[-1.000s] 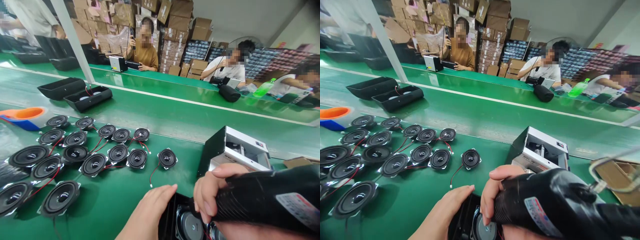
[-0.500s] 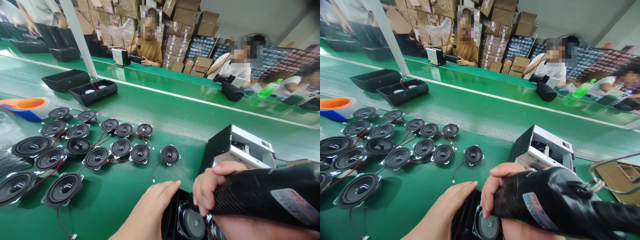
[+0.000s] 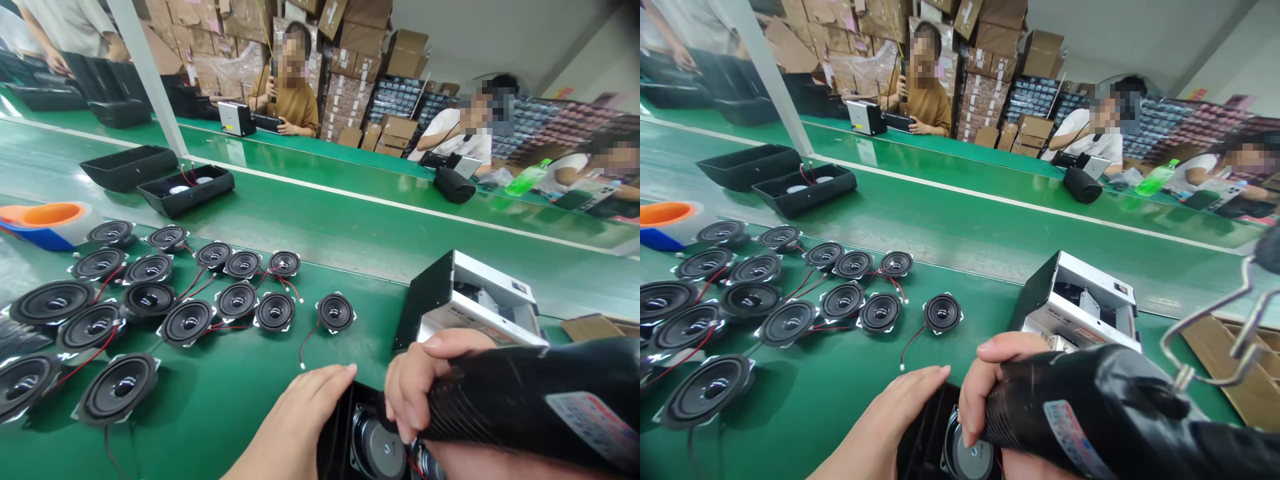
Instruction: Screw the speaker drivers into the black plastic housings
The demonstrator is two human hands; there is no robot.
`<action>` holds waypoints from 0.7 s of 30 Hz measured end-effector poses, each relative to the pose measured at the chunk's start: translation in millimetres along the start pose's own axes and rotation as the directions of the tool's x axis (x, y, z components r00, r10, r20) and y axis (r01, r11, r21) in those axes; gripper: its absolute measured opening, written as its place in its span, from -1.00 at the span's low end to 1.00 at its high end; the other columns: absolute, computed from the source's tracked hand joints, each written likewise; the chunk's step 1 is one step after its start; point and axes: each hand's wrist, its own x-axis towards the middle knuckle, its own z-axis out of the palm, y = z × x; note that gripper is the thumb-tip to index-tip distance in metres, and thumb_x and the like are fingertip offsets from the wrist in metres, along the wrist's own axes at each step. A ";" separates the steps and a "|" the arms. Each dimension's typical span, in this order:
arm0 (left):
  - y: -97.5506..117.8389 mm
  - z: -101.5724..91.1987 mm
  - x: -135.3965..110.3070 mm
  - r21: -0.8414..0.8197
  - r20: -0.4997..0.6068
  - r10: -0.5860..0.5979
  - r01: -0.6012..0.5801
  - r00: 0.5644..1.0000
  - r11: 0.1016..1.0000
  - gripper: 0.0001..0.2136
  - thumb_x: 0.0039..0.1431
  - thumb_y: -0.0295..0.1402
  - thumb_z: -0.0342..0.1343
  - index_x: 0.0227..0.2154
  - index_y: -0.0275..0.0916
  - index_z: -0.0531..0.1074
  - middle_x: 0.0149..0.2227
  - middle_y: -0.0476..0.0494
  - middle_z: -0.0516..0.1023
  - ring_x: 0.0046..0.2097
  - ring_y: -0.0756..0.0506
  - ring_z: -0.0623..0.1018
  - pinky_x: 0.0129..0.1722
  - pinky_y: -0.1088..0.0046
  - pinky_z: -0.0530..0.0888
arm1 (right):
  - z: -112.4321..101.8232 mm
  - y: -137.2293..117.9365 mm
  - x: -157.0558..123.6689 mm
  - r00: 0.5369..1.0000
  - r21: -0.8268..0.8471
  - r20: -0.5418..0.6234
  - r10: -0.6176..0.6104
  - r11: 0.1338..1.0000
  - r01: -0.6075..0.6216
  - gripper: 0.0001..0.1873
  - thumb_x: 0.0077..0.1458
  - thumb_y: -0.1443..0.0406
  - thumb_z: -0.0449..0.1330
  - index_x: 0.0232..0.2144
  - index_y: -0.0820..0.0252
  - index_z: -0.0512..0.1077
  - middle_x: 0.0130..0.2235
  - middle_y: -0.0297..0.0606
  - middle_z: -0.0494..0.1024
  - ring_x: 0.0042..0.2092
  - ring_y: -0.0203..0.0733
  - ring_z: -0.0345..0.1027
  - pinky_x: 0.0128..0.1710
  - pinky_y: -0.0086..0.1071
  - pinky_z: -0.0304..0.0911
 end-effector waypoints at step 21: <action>16.7 12.5 31.3 0.197 -0.029 -0.203 0.205 0.979 0.959 -0.77 0.08 -0.01 0.53 -0.18 0.29 0.75 0.18 -0.01 0.67 0.15 -0.29 0.67 0.16 0.10 0.67 | -67.2 -11.6 44.7 0.641 -0.076 0.700 0.315 0.925 -0.372 -0.26 0.30 -0.32 -0.02 -0.59 -0.09 0.61 -0.58 -0.10 0.59 -0.49 0.25 0.55 -0.34 0.14 0.54</action>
